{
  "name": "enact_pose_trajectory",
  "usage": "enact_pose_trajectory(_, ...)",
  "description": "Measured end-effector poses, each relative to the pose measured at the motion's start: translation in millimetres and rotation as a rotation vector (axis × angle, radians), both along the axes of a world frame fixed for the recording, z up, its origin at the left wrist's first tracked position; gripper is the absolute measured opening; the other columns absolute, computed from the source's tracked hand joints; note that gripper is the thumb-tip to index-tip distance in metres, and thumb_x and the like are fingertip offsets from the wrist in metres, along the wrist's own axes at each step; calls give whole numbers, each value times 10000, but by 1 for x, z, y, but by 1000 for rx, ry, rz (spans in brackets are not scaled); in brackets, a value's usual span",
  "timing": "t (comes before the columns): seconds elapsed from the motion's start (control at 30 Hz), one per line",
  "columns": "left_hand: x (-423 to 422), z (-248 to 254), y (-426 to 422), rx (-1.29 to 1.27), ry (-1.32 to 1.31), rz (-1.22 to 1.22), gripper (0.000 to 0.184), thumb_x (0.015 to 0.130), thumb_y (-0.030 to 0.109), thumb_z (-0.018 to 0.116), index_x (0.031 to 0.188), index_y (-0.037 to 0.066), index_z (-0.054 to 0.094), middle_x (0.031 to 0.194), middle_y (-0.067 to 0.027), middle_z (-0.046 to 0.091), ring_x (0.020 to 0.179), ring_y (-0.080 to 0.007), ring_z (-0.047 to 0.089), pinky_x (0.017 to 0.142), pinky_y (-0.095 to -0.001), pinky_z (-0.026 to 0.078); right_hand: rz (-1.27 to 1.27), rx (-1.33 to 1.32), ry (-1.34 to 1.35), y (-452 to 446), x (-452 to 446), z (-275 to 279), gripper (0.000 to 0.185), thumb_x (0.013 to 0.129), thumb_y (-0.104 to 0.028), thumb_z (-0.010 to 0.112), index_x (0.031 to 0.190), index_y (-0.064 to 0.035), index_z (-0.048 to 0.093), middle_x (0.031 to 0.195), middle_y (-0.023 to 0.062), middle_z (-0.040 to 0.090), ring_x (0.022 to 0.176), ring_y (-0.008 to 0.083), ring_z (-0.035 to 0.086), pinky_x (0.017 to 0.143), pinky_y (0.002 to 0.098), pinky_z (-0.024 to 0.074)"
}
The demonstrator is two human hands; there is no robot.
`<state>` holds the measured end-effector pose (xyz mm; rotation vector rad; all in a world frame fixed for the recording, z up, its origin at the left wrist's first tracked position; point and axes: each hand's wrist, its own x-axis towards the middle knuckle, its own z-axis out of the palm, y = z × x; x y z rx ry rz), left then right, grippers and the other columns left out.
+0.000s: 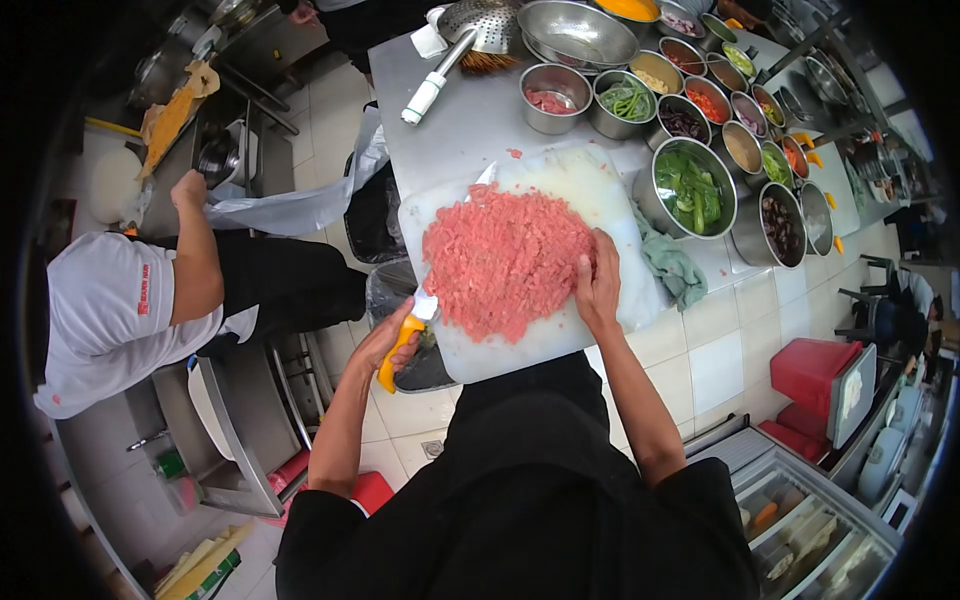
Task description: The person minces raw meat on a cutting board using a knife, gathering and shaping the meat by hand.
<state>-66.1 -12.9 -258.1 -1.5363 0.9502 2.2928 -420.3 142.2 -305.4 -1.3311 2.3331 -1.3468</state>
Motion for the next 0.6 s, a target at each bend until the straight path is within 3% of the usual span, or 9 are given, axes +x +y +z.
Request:
enact_pose_trajectory(0.13,-29,18,12,-95,-4,-29,665,931,739,448,744,102,445,508,18,382,354,-94,341,340,-279,293,2,-25,-83,1,1,-1,502,1045,-314,462,1403,39,475,1417,246,500,1326,395,468,1136,434,349)
enact_pose_trajectory(0.23,-43,38,32,-205,-58,1,670,935,727,462,769,77,478,515,20,381,362,-94,335,344,-273,295,-13,-82,-186,1,0,-3,499,1046,-307,459,1396,47,486,1412,239,513,1320,380,483,1138,420,346)
enact_pose_trajectory(0.33,-59,38,64,-402,-149,-37,685,965,681,450,811,18,523,562,-90,526,407,-225,514,384,-379,411,2,-130,-192,5,-3,7,496,1048,-301,455,1390,55,495,1414,230,521,1320,364,491,1137,411,345)
enact_pose_trajectory(0.43,-83,15,119,-1181,-383,-257,628,998,575,475,917,-45,541,723,-250,644,602,-417,656,543,-515,513,-8,-175,-343,10,-7,0,495,1050,-302,447,1384,60,503,1420,226,522,1332,351,484,1139,406,338)
enact_pose_trajectory(0.53,-115,30,165,-1215,-414,-186,516,1013,471,507,987,-44,510,891,-371,650,844,-555,637,732,-598,503,-1,-187,-344,16,-9,5,498,1045,-310,465,1384,52,506,1426,227,517,1338,362,473,1141,412,333)
enact_pose_trajectory(0.6,-119,30,175,-1218,-429,-172,469,1001,420,553,1032,-44,491,876,-350,657,811,-534,648,700,-586,509,25,-182,-260,18,-9,10,501,1040,-315,481,1385,47,508,1428,230,512,1341,376,465,1144,429,330)
